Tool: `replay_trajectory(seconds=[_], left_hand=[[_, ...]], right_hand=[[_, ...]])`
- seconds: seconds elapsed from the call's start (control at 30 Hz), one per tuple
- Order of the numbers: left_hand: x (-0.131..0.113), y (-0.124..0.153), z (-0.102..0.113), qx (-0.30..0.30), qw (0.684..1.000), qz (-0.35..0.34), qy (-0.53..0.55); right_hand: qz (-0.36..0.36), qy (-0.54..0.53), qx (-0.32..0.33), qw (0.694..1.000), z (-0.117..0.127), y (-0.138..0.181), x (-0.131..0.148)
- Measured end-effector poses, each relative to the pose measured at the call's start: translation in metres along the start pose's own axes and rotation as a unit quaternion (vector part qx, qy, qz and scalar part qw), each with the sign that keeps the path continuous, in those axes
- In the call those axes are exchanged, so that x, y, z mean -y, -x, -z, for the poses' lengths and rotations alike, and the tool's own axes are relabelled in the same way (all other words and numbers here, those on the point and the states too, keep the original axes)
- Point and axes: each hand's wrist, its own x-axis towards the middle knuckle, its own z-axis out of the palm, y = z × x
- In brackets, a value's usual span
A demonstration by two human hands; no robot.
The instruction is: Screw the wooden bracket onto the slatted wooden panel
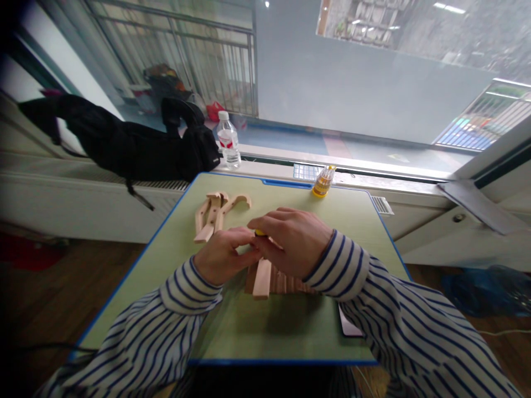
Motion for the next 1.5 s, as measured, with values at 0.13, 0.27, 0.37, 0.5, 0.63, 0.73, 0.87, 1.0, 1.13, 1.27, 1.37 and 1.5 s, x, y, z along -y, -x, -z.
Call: replay_trajectory(seconds=[0.13,0.27,0.37,0.5,0.63,0.73,0.87,1.0,1.13,1.27,1.37,1.5], left_hand=[[0.002,0.000,0.000,0.018,1.000,0.006,0.019],[0.003,0.000,0.001,0.031,0.999,0.003,0.030],[0.003,0.000,0.001,0.036,0.999,0.002,0.034],[0.002,-0.001,0.001,0.042,0.999,-0.003,0.031],[0.001,-0.003,0.001,0.045,0.998,-0.013,0.030],[0.000,-0.003,0.000,0.035,0.999,-0.012,0.024],[0.001,-0.001,-0.002,0.011,1.000,0.005,0.009],[0.003,0.001,-0.003,-0.008,1.000,0.022,0.015],[0.003,0.001,-0.003,-0.002,1.000,0.016,0.016],[0.005,0.003,-0.002,-0.005,1.000,0.009,0.011],[0.006,0.003,-0.001,0.007,1.000,0.003,0.010],[0.005,0.002,0.000,0.031,0.999,0.003,0.017]], right_hand=[[-0.006,0.011,-0.004,1.000,-0.002,0.000,0.000],[-0.002,0.022,-0.020,1.000,-0.006,0.000,0.001],[0.000,0.025,-0.038,0.999,-0.009,0.001,0.001],[-0.004,0.022,-0.070,0.997,-0.012,0.003,0.001],[-0.007,0.016,-0.091,0.996,-0.016,0.004,0.000],[-0.005,0.013,-0.107,0.994,-0.019,0.006,0.000],[-0.017,0.017,-0.125,0.992,-0.021,0.008,0.000],[-0.028,0.015,-0.132,0.991,-0.020,0.008,0.001],[-0.040,0.010,-0.108,0.993,-0.017,0.007,0.001],[-0.025,0.005,-0.064,0.998,-0.011,0.005,0.001],[-0.006,-0.002,-0.037,0.999,-0.008,0.004,0.000],[-0.008,-0.005,-0.026,1.000,-0.007,0.003,0.000]])
